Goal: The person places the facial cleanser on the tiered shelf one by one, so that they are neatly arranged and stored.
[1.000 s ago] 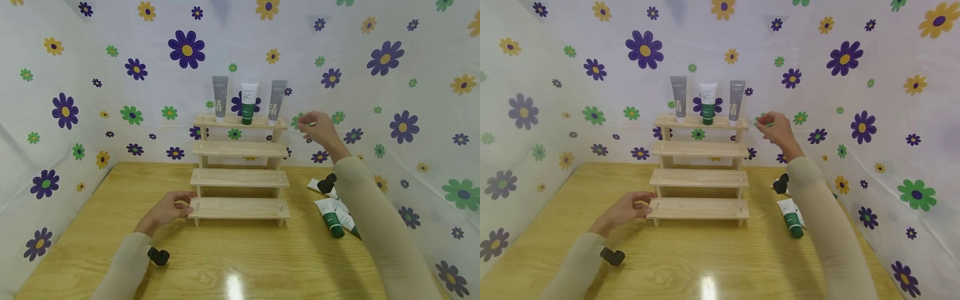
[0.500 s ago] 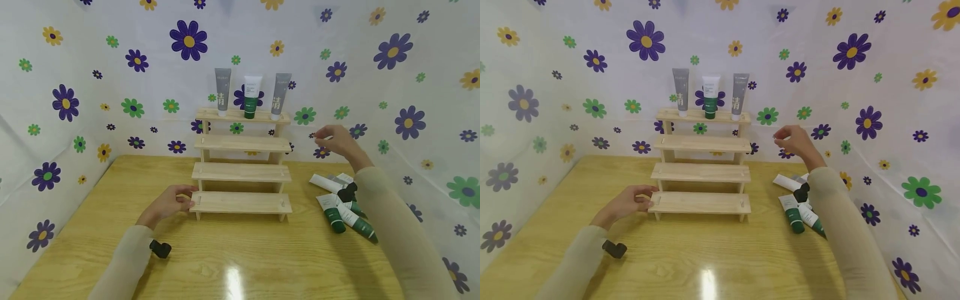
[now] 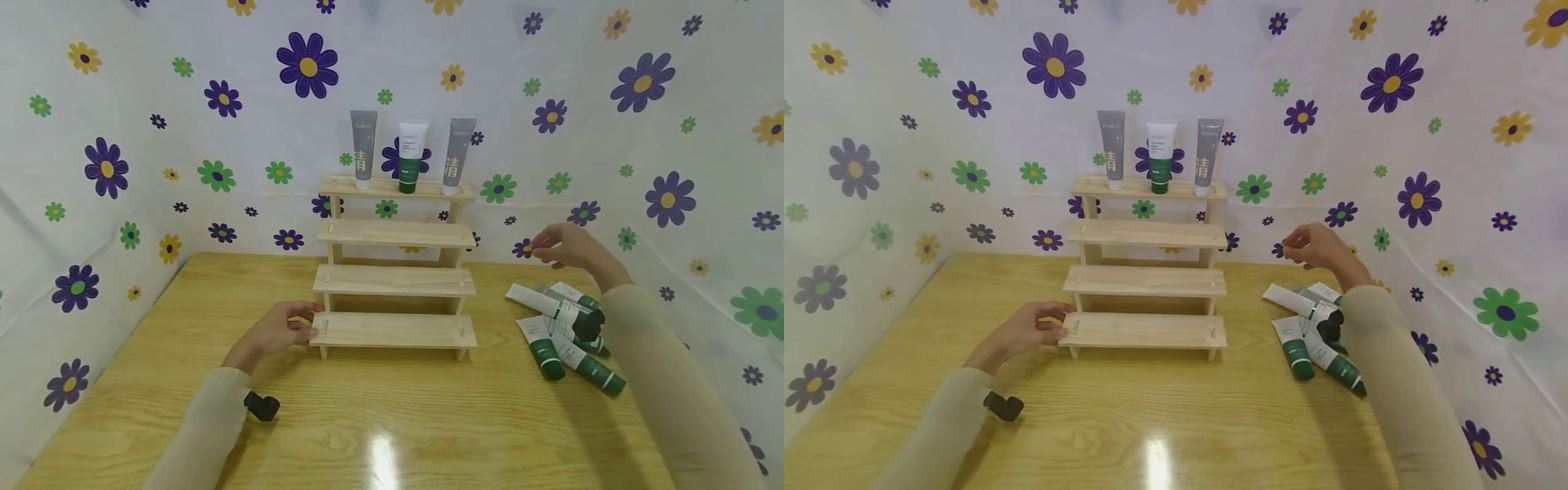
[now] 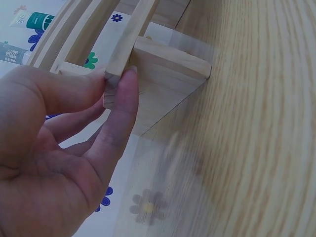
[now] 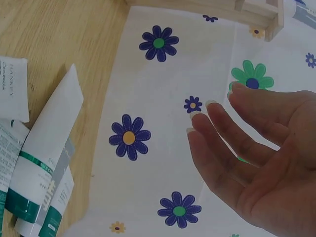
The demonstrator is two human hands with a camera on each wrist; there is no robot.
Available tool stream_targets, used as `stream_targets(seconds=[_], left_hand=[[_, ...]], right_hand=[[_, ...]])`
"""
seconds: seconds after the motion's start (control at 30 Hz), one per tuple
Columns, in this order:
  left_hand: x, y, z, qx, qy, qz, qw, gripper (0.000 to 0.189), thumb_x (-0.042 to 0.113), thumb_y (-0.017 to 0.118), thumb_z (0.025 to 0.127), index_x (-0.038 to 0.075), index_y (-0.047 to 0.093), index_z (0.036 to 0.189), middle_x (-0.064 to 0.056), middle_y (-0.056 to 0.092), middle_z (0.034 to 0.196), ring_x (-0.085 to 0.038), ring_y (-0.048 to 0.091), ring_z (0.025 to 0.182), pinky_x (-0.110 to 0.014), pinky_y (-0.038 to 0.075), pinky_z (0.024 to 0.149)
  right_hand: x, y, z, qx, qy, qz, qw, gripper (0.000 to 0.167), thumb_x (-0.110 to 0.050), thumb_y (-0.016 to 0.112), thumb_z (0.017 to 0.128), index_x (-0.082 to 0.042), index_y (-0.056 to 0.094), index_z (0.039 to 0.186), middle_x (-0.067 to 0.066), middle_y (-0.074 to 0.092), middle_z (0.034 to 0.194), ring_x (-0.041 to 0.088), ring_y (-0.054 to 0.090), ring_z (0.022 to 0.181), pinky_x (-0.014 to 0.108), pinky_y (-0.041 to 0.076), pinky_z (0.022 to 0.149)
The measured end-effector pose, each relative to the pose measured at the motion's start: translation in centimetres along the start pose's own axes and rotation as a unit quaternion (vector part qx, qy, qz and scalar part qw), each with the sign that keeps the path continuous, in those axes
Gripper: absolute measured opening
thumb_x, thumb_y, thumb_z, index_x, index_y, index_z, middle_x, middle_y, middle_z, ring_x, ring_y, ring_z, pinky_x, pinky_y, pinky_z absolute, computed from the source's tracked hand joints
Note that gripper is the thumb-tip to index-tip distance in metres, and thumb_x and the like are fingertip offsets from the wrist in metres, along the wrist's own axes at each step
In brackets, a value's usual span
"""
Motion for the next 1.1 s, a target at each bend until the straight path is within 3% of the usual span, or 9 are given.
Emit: stream_targets(seconds=[0.2,0.5,0.77,1.1], left_hand=[[-0.1,-0.1,-0.2,0.002,0.0,0.001,1.0,0.052,0.006,0.066,0.1,-0.003,0.05,0.148,-0.029,0.057,0.134,-0.022,0.069,0.102,-0.034,0.064,0.085],[-0.5,-0.1,-0.1,0.005,-0.006,-0.005,1.0,0.05,0.005,0.067,0.099,-0.001,0.052,0.146,-0.027,0.057,0.132,-0.02,0.069,0.102,-0.031,0.063,0.084],[-0.3,-0.1,-0.2,0.0,-0.005,-0.012,0.9999,0.051,0.005,0.066,0.099,-0.003,0.05,0.147,-0.027,0.057,0.133,-0.021,0.069,0.103,-0.033,0.063,0.085],[-0.3,-0.1,-0.2,0.003,-0.007,-0.012,0.9999,0.051,0.005,0.066,0.099,-0.002,0.051,0.147,-0.027,0.056,0.133,-0.02,0.069,0.103,-0.033,0.063,0.085]], right_hand=[[0.8,0.4,-0.7,-0.017,0.002,-0.02,0.9997,0.038,-0.013,0.062,0.103,0.012,0.056,0.13,0.038,0.061,0.127,0.047,0.067,0.108,0.048,0.063,0.087],[2.5,1.7,-1.6,-0.06,0.03,0.007,0.9977,0.044,-0.017,0.063,0.103,0.012,0.053,0.135,0.038,0.061,0.128,0.044,0.07,0.108,0.046,0.064,0.086],[3.4,4.2,-2.9,-0.122,0.029,0.037,0.9914,0.047,-0.011,0.062,0.103,0.019,0.047,0.136,0.04,0.061,0.126,0.033,0.073,0.1,0.048,0.064,0.085],[5.9,6.9,-4.1,-0.152,0.052,0.04,0.9862,0.047,-0.007,0.068,0.097,0.02,0.05,0.131,0.039,0.064,0.121,0.037,0.072,0.099,0.047,0.065,0.08]])
Point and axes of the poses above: each hand's wrist, its own z-axis towards the middle knuckle, its own y-axis out of the palm, x = y × z, the point moved 7 cm from there along z, towards the middle knuckle
